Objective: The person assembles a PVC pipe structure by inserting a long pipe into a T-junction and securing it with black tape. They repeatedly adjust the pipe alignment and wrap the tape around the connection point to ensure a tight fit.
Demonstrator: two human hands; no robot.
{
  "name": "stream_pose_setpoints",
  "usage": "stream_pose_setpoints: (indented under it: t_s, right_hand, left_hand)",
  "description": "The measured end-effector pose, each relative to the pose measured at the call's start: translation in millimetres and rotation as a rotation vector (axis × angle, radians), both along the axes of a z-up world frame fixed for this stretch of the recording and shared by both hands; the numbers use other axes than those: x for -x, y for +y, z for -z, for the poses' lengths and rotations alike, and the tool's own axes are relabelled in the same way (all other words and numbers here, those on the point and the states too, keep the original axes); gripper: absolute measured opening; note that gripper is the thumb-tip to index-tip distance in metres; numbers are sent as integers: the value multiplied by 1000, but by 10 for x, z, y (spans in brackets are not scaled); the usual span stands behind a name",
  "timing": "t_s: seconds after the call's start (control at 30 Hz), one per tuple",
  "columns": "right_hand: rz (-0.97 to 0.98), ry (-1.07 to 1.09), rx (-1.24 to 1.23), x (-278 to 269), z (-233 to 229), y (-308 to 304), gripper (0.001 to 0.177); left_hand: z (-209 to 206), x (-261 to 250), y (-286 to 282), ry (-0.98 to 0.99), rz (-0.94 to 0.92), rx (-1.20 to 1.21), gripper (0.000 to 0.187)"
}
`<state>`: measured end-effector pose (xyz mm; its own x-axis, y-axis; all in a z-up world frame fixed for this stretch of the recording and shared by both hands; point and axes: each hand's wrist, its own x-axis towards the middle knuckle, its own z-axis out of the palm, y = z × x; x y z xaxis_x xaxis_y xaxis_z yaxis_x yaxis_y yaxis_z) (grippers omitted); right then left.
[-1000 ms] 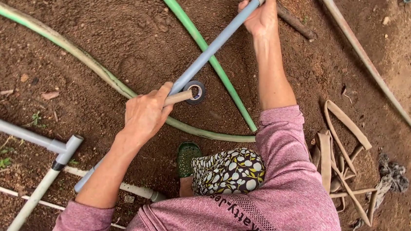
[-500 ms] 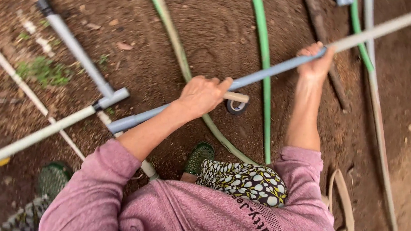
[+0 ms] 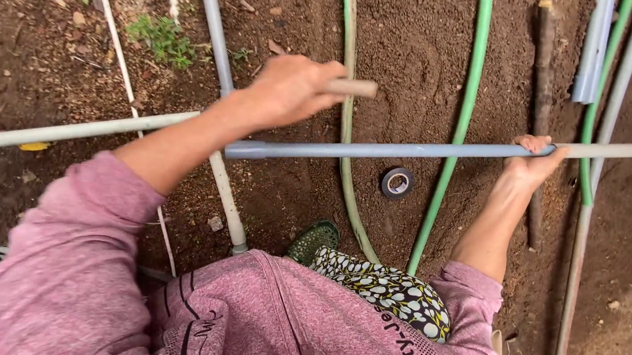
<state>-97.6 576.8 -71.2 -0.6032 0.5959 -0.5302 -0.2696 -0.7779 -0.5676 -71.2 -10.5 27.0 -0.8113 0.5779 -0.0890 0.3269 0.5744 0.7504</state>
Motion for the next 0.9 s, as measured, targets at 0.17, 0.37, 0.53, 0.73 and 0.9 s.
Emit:
stream_pose_setpoints:
  t_s: [0.17,0.37,0.53,0.73,0.9]
  right_hand:
    - [37,-54,-97,-24,-191,-326,37]
    - [-7,-55,-66,15,-129,-221,50]
    - [-86,-13,-93,-29,136,110,45]
    - [-148,5,-72,-75,6,-230,41]
    - [-304,-112,-188,-230,-72,-637,42]
  left_hand:
    - [300,-65,-596,-20,15,157,19]
    - [105,-399,-428,-134,400,559,58]
    - [217,-524,-279,-235,437,392,40]
    - [400,-564,-330,-291,300,140,18]
    - [491,-503,-313,-252,291,204,12]
